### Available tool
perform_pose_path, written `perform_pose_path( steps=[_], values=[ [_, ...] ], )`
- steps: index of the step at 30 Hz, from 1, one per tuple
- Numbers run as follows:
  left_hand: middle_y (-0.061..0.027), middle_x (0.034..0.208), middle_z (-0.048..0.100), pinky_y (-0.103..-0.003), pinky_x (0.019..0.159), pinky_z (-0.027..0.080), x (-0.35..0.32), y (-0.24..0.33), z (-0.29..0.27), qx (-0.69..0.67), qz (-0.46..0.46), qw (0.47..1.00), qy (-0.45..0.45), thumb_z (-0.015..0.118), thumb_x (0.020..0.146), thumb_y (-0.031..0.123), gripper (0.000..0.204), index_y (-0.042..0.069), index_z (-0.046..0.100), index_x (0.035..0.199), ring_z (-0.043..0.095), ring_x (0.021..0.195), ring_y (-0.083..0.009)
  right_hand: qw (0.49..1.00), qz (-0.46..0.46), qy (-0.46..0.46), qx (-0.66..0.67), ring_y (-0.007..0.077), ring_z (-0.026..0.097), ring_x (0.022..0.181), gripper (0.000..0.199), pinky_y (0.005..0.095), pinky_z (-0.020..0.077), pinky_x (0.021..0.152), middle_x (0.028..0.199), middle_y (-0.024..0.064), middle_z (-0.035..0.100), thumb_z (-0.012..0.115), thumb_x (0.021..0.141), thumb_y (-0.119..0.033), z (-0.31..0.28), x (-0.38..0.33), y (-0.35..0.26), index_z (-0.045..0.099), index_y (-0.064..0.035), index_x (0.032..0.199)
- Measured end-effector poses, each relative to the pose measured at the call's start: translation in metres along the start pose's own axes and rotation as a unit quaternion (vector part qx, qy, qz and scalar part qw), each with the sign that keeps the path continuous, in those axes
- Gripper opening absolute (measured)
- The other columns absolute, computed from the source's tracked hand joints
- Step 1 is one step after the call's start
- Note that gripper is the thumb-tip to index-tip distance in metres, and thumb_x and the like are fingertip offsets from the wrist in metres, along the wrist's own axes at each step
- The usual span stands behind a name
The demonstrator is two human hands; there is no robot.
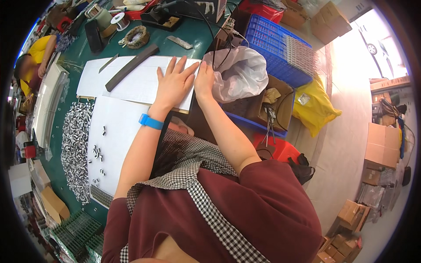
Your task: The person repeatedly picks up small rectangular electronic components and places them onto a white foam sheet. They handle the components one at a time, arranging them in rows on the sheet throughout the clip.
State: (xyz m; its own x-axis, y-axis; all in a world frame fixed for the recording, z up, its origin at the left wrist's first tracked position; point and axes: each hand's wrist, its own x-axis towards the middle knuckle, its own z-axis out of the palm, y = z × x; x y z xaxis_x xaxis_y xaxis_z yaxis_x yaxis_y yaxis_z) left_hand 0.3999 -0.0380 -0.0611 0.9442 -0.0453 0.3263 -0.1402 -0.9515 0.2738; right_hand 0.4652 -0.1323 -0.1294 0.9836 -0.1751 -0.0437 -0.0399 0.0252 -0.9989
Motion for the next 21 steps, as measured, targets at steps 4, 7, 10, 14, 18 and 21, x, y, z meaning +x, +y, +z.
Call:
perform_pose_path(
  steps=[4, 7, 10, 14, 18, 21],
  values=[
    [-0.0097, 0.142, 0.040, -0.070, 0.100, 0.018, -0.001, 0.000, 0.000, -0.004, 0.000, 1.000, 0.002, 0.047, 0.091, 0.032, 0.039, 0.033, 0.051, 0.129, 0.028, 0.135, -0.0352, 0.997, 0.003, -0.024, 0.069, 0.0226, 0.057, 0.088, 0.040, 0.0346, 0.0424, 0.079, 0.094, 0.0175, 0.062, 0.040, 0.097, -0.028, -0.001, 0.005, 0.011, 0.058, 0.0076, 0.098],
    [-0.0099, 0.141, 0.040, -0.070, 0.100, 0.018, -0.002, -0.001, 0.000, -0.001, -0.001, 1.000, 0.003, 0.047, 0.091, 0.031, 0.039, 0.032, 0.051, 0.129, 0.028, 0.135, -0.0351, 0.992, 0.019, -0.034, 0.117, 0.0187, 0.056, 0.084, 0.038, 0.0325, 0.0426, 0.077, 0.091, 0.0130, 0.062, 0.040, 0.097, -0.026, -0.002, -0.002, 0.002, 0.058, 0.0066, 0.096],
    [-0.0100, 0.141, 0.040, -0.070, 0.100, 0.018, -0.002, -0.001, 0.001, 0.001, -0.001, 1.000, 0.004, 0.047, 0.091, 0.031, 0.038, 0.032, 0.051, 0.129, 0.028, 0.135, -0.0351, 0.988, 0.023, -0.039, 0.145, 0.0145, 0.054, 0.080, 0.036, 0.0291, 0.0420, 0.074, 0.088, 0.0081, 0.061, 0.039, 0.098, -0.025, -0.003, -0.005, -0.005, 0.058, 0.0044, 0.093],
    [-0.0101, 0.141, 0.041, -0.070, 0.100, 0.018, 0.001, 0.004, 0.004, -0.005, 0.006, 1.000, 0.005, 0.047, 0.090, 0.031, 0.038, 0.032, 0.052, 0.128, 0.029, 0.134, -0.0350, 0.975, 0.062, -0.035, 0.213, 0.0125, 0.053, 0.074, 0.033, 0.0271, 0.0422, 0.068, 0.083, 0.0050, 0.059, 0.039, 0.098, -0.026, -0.008, 0.000, 0.001, 0.057, 0.0004, 0.091],
    [-0.0102, 0.141, 0.041, -0.070, 0.099, 0.018, 0.004, 0.003, 0.002, -0.023, 0.012, 1.000, 0.003, 0.049, 0.090, 0.030, 0.038, 0.030, 0.053, 0.128, 0.029, 0.134, -0.0354, 0.947, 0.132, -0.069, 0.285, 0.0139, 0.050, 0.053, 0.032, 0.0288, 0.0396, 0.048, 0.068, 0.0038, 0.053, 0.038, 0.098, -0.029, -0.026, 0.004, -0.001, 0.051, -0.0067, 0.078],
    [-0.0115, 0.144, 0.037, -0.071, 0.098, 0.017, 0.000, -0.017, -0.005, -0.064, -0.026, 0.997, -0.027, 0.051, 0.088, 0.030, 0.043, 0.029, 0.050, 0.131, 0.027, 0.136, -0.0324, 0.918, 0.203, -0.061, 0.335, 0.0134, 0.037, 0.038, 0.031, 0.0270, 0.0290, 0.033, 0.055, 0.0009, 0.042, 0.039, 0.098, -0.034, -0.026, -0.007, -0.027, 0.043, -0.0124, 0.076]
  ],
)
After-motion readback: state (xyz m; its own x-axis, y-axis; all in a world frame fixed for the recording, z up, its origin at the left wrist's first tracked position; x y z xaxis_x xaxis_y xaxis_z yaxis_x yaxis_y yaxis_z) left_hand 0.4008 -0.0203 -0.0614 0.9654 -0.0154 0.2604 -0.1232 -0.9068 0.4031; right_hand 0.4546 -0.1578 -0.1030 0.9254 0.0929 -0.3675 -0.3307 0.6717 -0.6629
